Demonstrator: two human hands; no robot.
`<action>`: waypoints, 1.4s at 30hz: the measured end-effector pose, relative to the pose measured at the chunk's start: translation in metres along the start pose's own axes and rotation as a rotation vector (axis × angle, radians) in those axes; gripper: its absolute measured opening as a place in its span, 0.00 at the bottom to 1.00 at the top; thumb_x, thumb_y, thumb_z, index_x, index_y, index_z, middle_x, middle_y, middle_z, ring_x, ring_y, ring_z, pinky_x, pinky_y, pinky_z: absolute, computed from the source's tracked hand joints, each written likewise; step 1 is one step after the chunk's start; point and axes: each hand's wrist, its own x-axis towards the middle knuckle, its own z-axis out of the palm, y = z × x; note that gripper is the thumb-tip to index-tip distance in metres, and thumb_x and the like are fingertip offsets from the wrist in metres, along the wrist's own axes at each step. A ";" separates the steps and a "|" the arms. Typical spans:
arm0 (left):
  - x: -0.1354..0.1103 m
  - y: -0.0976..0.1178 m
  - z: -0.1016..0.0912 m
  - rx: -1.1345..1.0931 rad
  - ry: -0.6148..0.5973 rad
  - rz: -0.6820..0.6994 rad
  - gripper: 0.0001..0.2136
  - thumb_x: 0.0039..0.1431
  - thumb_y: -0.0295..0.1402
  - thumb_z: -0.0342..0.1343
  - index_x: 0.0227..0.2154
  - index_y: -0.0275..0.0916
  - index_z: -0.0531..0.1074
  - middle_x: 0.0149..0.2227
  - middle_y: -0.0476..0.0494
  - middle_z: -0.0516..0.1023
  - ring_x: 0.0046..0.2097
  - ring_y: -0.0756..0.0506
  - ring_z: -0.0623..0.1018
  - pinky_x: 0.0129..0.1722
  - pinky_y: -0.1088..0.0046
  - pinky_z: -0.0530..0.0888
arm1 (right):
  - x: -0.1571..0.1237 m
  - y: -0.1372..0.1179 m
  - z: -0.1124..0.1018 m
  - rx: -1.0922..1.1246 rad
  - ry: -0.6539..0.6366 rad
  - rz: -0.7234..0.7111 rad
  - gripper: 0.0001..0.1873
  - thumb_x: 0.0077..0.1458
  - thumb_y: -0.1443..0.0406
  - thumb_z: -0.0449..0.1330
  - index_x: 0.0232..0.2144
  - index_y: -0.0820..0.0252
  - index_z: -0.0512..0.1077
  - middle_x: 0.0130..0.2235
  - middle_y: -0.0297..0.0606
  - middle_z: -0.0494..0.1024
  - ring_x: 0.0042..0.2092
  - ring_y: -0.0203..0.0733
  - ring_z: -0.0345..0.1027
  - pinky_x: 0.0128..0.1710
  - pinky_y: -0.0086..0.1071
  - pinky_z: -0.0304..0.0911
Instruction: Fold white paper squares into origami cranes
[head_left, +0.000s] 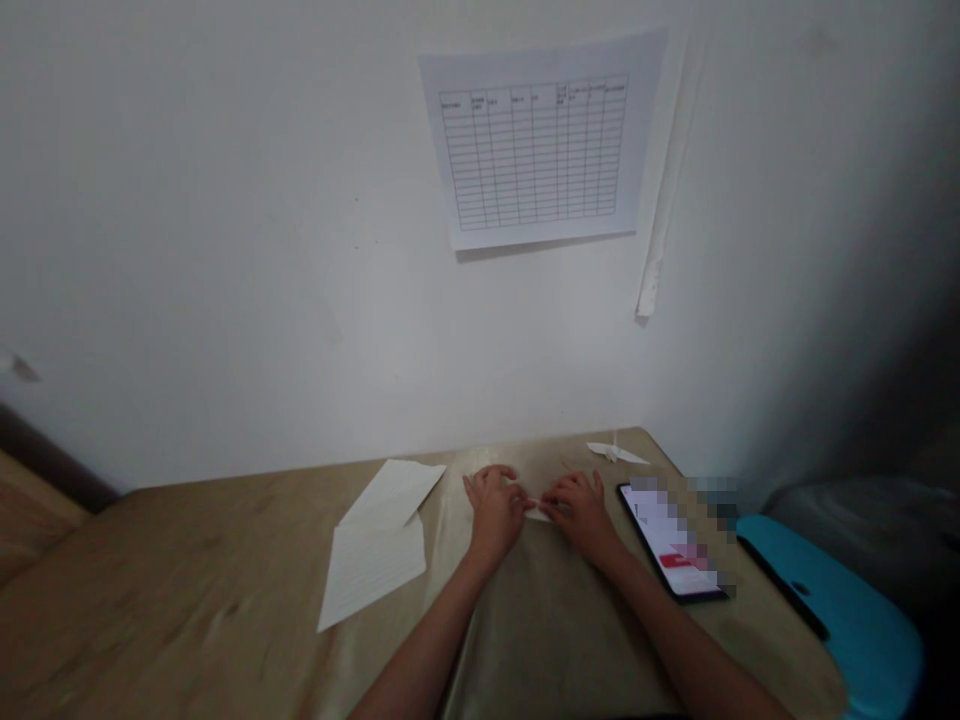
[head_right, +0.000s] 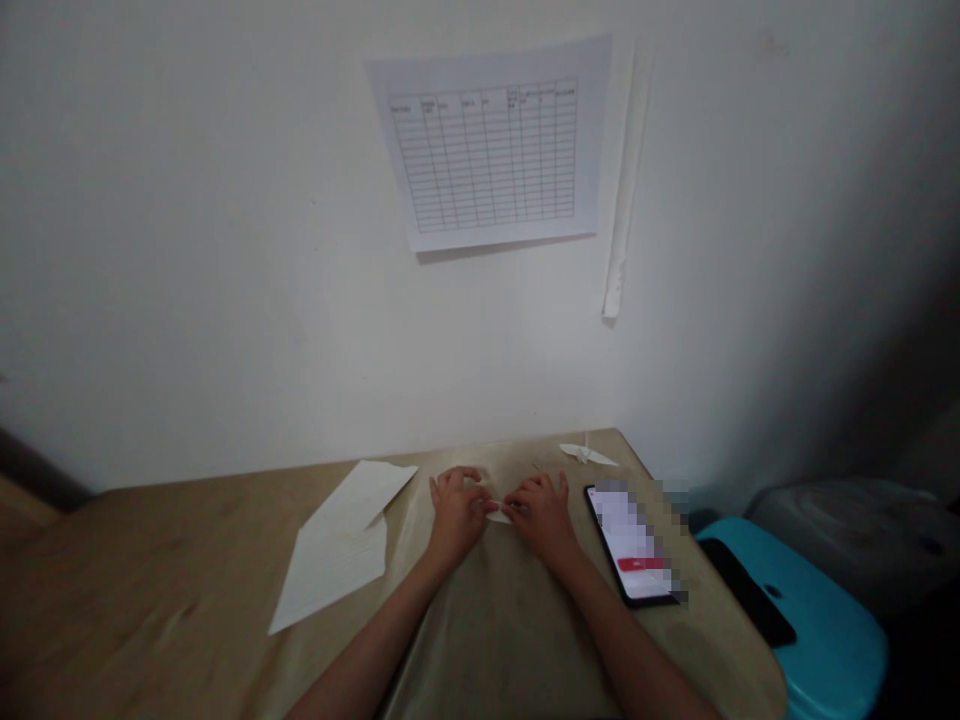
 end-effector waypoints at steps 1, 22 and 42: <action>0.000 -0.001 -0.001 -0.002 0.010 -0.001 0.03 0.54 0.32 0.65 0.28 0.47 0.81 0.50 0.45 0.73 0.58 0.35 0.65 0.65 0.35 0.44 | 0.000 0.001 0.000 -0.007 -0.002 0.003 0.11 0.62 0.56 0.58 0.33 0.48 0.80 0.39 0.35 0.80 0.50 0.47 0.66 0.65 0.63 0.31; 0.006 -0.010 -0.006 -0.007 0.008 -0.065 0.04 0.53 0.30 0.65 0.26 0.48 0.82 0.51 0.46 0.73 0.57 0.36 0.66 0.63 0.34 0.48 | 0.003 0.012 -0.003 -0.047 0.027 0.053 0.06 0.58 0.63 0.62 0.30 0.52 0.79 0.36 0.35 0.81 0.49 0.48 0.68 0.65 0.64 0.30; 0.002 -0.007 -0.009 -0.047 -0.014 -0.044 0.05 0.53 0.31 0.66 0.27 0.50 0.82 0.53 0.48 0.75 0.60 0.36 0.65 0.64 0.32 0.41 | -0.001 0.015 0.002 -0.097 0.040 -0.073 0.05 0.59 0.64 0.62 0.29 0.54 0.76 0.35 0.33 0.80 0.48 0.46 0.70 0.66 0.62 0.33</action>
